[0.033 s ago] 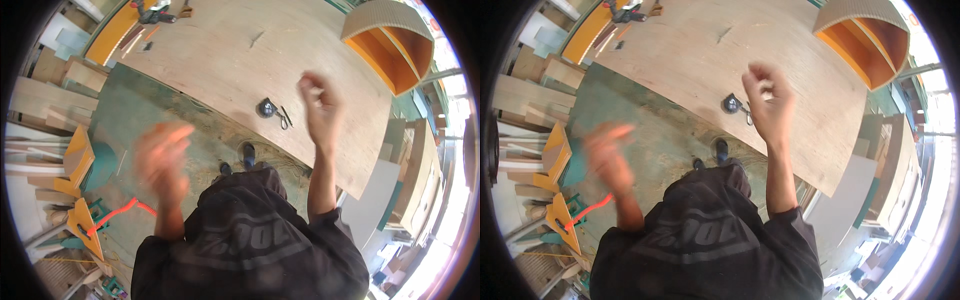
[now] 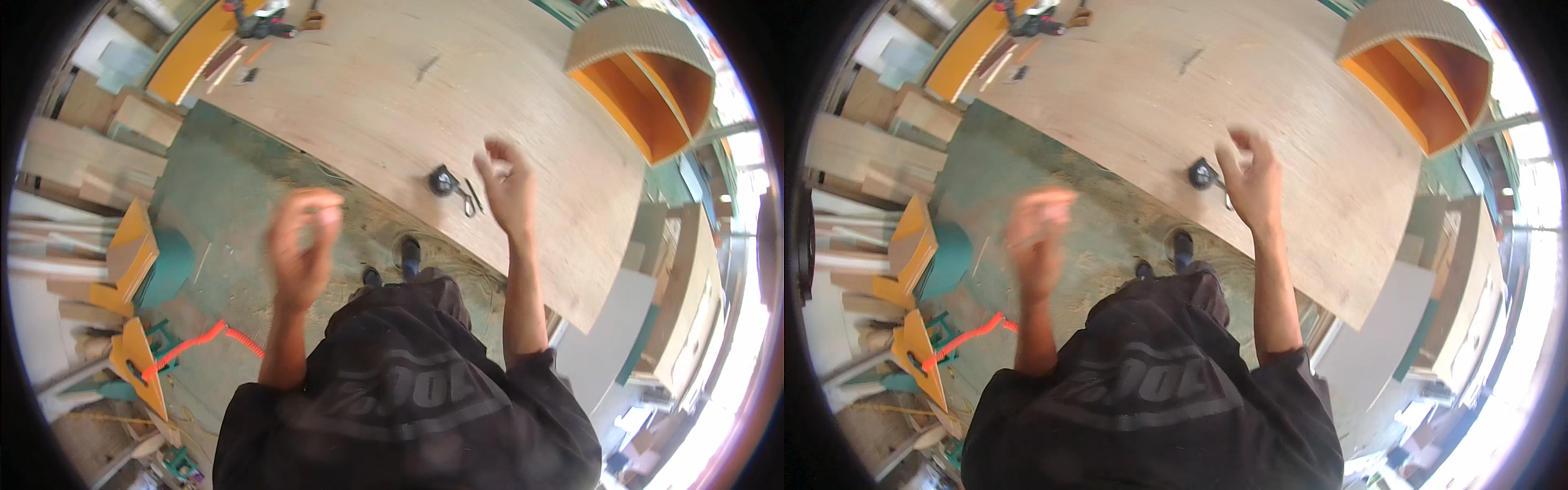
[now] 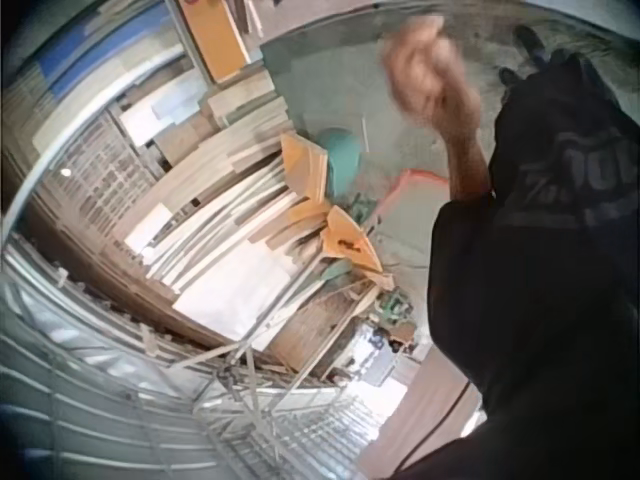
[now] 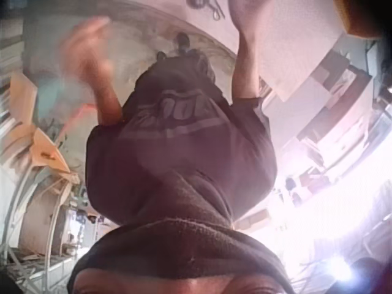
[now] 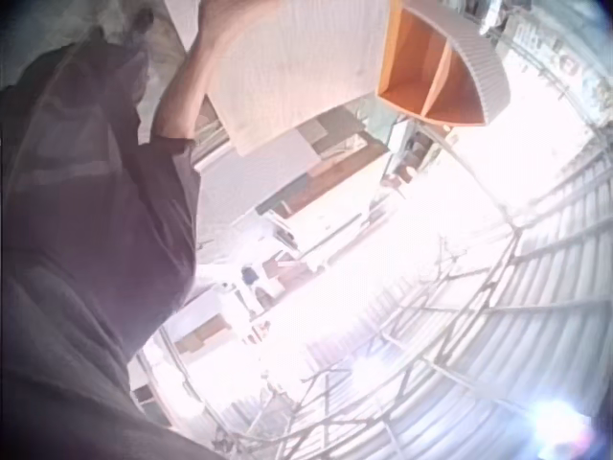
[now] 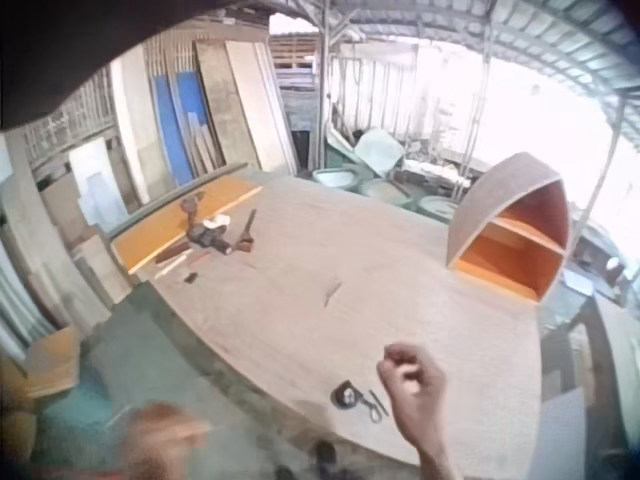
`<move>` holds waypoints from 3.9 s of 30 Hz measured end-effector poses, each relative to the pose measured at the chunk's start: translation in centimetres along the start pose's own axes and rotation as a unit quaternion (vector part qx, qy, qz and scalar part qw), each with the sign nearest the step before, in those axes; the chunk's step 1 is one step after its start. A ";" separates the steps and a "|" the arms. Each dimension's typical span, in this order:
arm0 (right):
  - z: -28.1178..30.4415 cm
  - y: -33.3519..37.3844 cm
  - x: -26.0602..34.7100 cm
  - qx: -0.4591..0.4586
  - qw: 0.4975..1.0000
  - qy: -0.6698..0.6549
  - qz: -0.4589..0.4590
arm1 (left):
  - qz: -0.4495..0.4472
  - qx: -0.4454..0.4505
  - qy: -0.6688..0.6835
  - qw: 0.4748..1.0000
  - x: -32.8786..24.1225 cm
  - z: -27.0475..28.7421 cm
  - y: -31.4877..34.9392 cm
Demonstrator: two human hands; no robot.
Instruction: The person measures the interior dimensions of a curved wooden shelf with a tape measure and pencil, then moves around a workshop to handle yellow wooden panels and other furniture components.
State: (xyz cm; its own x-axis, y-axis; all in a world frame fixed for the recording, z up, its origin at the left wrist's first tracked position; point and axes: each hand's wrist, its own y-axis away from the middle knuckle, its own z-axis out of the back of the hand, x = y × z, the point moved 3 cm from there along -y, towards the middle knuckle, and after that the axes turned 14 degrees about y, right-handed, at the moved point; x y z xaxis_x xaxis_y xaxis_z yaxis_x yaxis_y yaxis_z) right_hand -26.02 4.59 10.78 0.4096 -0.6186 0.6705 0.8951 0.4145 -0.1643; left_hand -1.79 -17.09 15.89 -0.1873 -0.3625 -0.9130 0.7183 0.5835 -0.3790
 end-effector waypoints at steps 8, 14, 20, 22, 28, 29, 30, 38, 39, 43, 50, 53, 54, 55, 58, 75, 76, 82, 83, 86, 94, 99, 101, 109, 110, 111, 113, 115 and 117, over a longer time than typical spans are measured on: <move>-14.5 5.3 -16.4 0.049 0.950 0.306 0.029 | 0.555 0.354 -0.274 0.701 33.1 5.8 25.5; -17.3 2.2 -15.3 0.125 0.968 0.215 -0.028 | 0.639 0.211 -0.258 0.693 36.7 12.5 39.4; -20.4 -1.3 -17.0 0.152 0.947 0.272 -0.085 | 0.560 0.078 -0.225 0.793 39.6 13.2 39.3; -21.8 -2.7 -16.1 0.160 0.953 0.257 -0.025 | 0.582 0.057 -0.253 0.770 40.8 15.0 39.0; -29.6 -5.7 -5.8 0.337 0.796 -0.310 -0.396 | 0.529 0.008 -0.246 0.812 46.0 25.7 31.4; -31.1 -7.0 -2.8 0.323 0.793 -0.355 -0.375 | 0.539 -0.117 -0.174 0.816 46.2 26.9 30.5; -32.5 -8.4 0.0 0.311 0.796 -0.363 -0.373 | 0.566 -0.238 -0.089 0.784 46.7 28.5 29.4; -47.7 -23.3 15.8 0.330 0.929 -0.152 -0.071 | 0.503 -0.229 0.049 0.832 50.1 34.8 13.8; -50.8 -25.7 16.6 0.323 0.931 -0.140 -0.100 | 0.473 -0.246 0.137 0.835 49.9 34.7 11.6; -61.9 -35.3 18.0 0.147 0.973 -0.098 0.146 | 0.528 -0.204 0.031 0.824 50.7 37.4 2.3; -68.4 -41.2 19.4 0.122 0.974 0.087 0.167 | 0.453 -0.267 -0.261 0.810 49.0 43.8 -0.9; -67.5 -40.9 24.2 0.051 0.912 0.383 0.141 | 0.522 -0.352 -0.215 0.747 48.2 44.6 3.1; -66.5 -40.6 25.7 0.029 0.886 0.456 0.078 | 0.560 -0.367 -0.208 0.713 47.9 44.7 5.0; -65.7 -40.3 27.8 -0.007 0.881 0.468 0.073 | 0.583 -0.341 -0.214 0.706 47.5 44.3 6.9; -64.3 -39.0 35.1 -0.062 0.904 0.330 0.263 | 0.672 -0.424 -0.084 0.601 47.1 40.9 14.3; -73.0 -1.2 27.0 0.699 0.669 0.221 0.125 | 0.606 -0.508 -0.089 0.605 42.9 41.2 34.0; -72.4 0.4 25.9 0.707 0.656 0.247 0.092 | 0.594 -0.539 -0.085 0.591 42.4 41.2 35.2; -73.2 4.9 26.8 0.706 0.608 0.345 0.116 | 0.680 -0.474 -0.057 0.557 39.6 39.8 45.3; -74.0 5.5 27.6 0.701 0.605 0.358 0.118 | 0.679 -0.483 -0.032 0.552 39.3 39.5 46.6; -77.0 8.7 30.4 0.687 0.602 0.389 0.120 | 0.695 -0.476 -0.003 0.539 38.5 38.8 50.5; -93.3 27.1 42.6 0.688 0.562 0.417 0.194 | 0.696 -0.468 -0.058 0.541 37.2 42.3 63.0; -107.1 49.0 57.8 0.654 0.506 0.351 0.439 | 0.714 -0.462 -0.105 0.515 34.4 47.1 70.7; -110.1 60.6 65.5 0.617 0.487 0.279 0.552 | 0.685 -0.488 -0.158 0.517 32.9 49.7 74.5; -99.4 96.4 86.6 0.716 0.294 -0.130 0.620 | 0.540 -0.772 -0.023 0.334 30.2 60.0 85.3; -98.5 97.9 86.7 0.711 0.319 -0.092 0.620 | 0.534 -0.783 0.003 0.319 30.1 61.5 86.4; -98.1 99.4 85.7 0.718 0.321 -0.047 0.615 | 0.545 -0.770 0.025 0.331 29.8 63.0 87.4; -99.3 100.6 82.8 0.725 0.311 -0.004 0.614 | 0.575 -0.729 0.053 0.367 28.9 67.3 90.7; -102.9 100.4 78.0 0.707 0.330 0.043 0.624 | 0.609 -0.671 0.064 0.419 28.1 72.4 94.6; -107.4 96.5 72.4 0.699 0.388 0.054 0.599 | 0.639 -0.602 0.059 0.475 27.1 78.1 99.5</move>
State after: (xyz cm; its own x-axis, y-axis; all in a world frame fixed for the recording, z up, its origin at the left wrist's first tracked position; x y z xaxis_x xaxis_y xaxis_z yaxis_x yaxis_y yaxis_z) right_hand 108.96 -71.87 -34.22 0.4564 0.5823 0.6728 -0.8869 0.3582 0.2916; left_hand 116.93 -25.59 -34.73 -0.2012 0.8487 -0.4890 -0.5948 0.2908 0.7494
